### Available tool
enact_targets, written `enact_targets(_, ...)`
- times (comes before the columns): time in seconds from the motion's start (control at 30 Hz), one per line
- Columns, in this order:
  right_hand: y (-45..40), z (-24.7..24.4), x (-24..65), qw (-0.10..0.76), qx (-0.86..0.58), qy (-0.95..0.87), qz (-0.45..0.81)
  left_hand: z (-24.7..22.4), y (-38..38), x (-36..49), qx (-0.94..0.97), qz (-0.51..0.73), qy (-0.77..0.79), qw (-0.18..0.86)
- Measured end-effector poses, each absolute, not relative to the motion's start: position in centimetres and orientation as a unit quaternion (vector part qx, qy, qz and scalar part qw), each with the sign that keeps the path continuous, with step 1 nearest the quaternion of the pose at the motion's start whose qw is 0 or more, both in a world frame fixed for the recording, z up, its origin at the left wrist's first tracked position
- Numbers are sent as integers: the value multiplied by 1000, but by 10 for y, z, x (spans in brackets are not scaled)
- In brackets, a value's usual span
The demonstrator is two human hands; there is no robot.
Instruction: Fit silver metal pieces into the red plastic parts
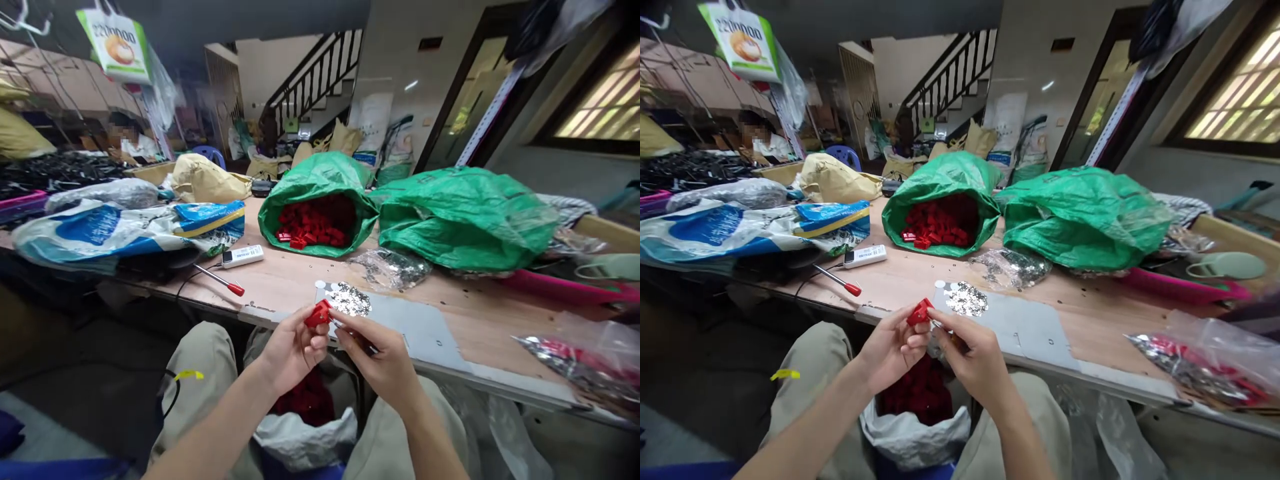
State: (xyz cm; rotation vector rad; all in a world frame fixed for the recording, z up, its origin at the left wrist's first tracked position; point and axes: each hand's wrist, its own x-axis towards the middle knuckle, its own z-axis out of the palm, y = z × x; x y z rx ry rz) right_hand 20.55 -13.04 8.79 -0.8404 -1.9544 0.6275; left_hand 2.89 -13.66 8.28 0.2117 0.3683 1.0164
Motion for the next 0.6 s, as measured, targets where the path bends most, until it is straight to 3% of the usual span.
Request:
enact_targets(0.23, -161, 93, 211, 509, -349, -762, 198, 87, -160, 47, 68, 462, 118, 877)
enact_targets(0.43, -165, 49, 203, 572, -442, -589, 362, 68, -165, 57, 69, 482, 120, 865)
enact_targets(0.53, -157, 20, 204, 575, -456, -504, 454, 48, -164, 53, 181, 519, 218, 806)
enact_targets(0.6, -153, 2, 204, 563, -438, -514, 477, 26, -164, 46, 339, 522, 355, 697)
